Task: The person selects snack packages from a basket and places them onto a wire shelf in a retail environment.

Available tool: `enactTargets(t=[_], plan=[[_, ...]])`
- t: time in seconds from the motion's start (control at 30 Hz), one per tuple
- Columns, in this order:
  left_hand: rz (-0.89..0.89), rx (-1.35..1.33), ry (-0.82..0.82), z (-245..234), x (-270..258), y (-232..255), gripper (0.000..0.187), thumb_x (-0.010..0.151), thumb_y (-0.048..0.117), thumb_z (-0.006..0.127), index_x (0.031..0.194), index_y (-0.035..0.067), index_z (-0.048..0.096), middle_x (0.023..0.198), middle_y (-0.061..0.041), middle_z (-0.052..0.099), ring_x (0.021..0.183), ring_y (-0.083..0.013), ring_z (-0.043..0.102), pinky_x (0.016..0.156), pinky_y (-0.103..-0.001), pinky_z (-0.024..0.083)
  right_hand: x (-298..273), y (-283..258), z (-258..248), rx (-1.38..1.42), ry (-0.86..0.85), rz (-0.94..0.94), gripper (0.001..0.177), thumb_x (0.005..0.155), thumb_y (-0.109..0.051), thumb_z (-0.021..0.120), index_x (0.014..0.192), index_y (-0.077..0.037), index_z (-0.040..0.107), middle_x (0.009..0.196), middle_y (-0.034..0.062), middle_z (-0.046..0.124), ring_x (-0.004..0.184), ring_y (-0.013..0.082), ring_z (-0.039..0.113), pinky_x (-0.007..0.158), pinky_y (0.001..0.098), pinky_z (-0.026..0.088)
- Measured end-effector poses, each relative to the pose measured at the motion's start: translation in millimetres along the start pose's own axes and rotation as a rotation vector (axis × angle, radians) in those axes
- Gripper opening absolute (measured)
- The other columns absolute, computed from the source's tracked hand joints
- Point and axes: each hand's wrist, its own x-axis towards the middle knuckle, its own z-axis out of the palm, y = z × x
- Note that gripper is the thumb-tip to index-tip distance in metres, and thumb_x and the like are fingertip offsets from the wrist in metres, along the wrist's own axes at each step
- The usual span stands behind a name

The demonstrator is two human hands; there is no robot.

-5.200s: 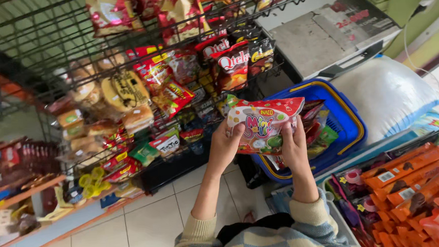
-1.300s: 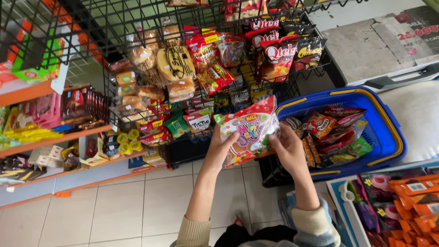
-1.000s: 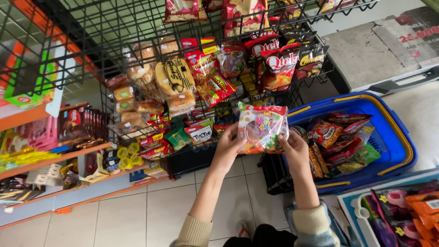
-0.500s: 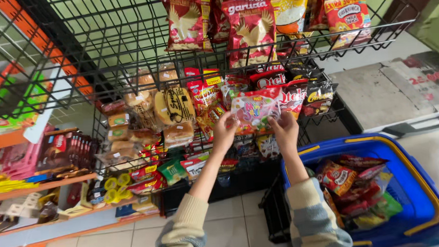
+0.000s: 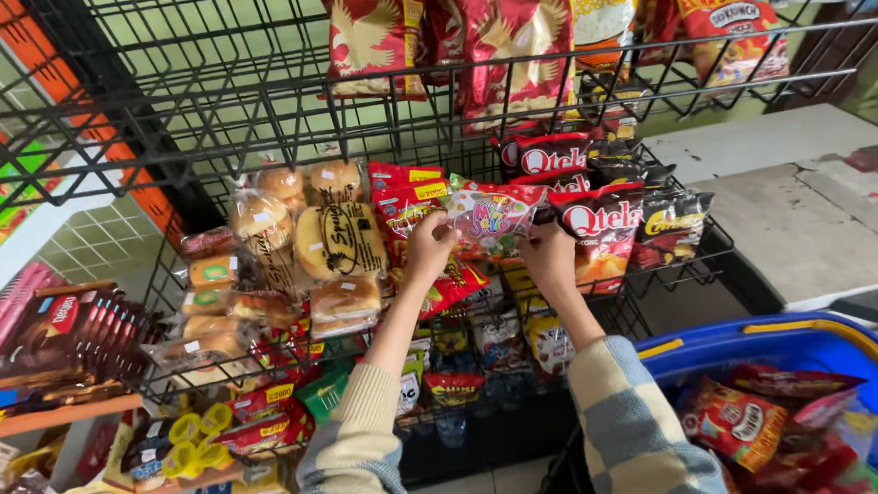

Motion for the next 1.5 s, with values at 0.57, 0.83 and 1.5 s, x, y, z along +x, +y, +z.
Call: enactTargets(t=[0.57,0.83,1.5], plan=[[-0.214,0.308,-0.104,63.2,37.0,-43.1,0.016,0.082,0.018,0.065,0.089,0.004,0.063,0.090,-0.020,0.068,0.097,-0.0389,0.066,0.084,-0.048,0.054,32.2,5.7,28.6,-0.032,-0.171,0.105,0.039,0.074,-0.008,0.051,0.108,0.005,0.065,0.092,0.0291,0.065,0.099,0.0477,0.063,0.087,0.0546,0.052],[-0.265,0.536,-0.284,50.8,39.2,-58.1,0.017,0.084,0.004,0.056,0.096,-0.005,0.063,0.098,-0.024,0.065,0.101,-0.0431,0.065,0.083,-0.055,0.055,44.6,56.9,63.9,0.017,-0.328,0.096,0.024,0.067,-0.006,0.050,0.081,0.010,0.062,0.063,0.0216,0.057,0.066,0.0390,0.062,0.056,0.0465,0.050],[-0.231,0.424,-0.286,-64.9,-8.0,43.2,0.049,0.086,0.000,0.045,0.132,0.016,0.057,0.127,-0.018,0.060,0.125,-0.0356,0.053,0.108,-0.046,0.042,-29.5,-82.2,45.7,0.036,-0.976,0.067,0.051,0.077,-0.037,0.073,0.085,0.013,0.064,0.065,0.0248,0.059,0.056,0.0302,0.065,0.046,0.0348,0.051]])
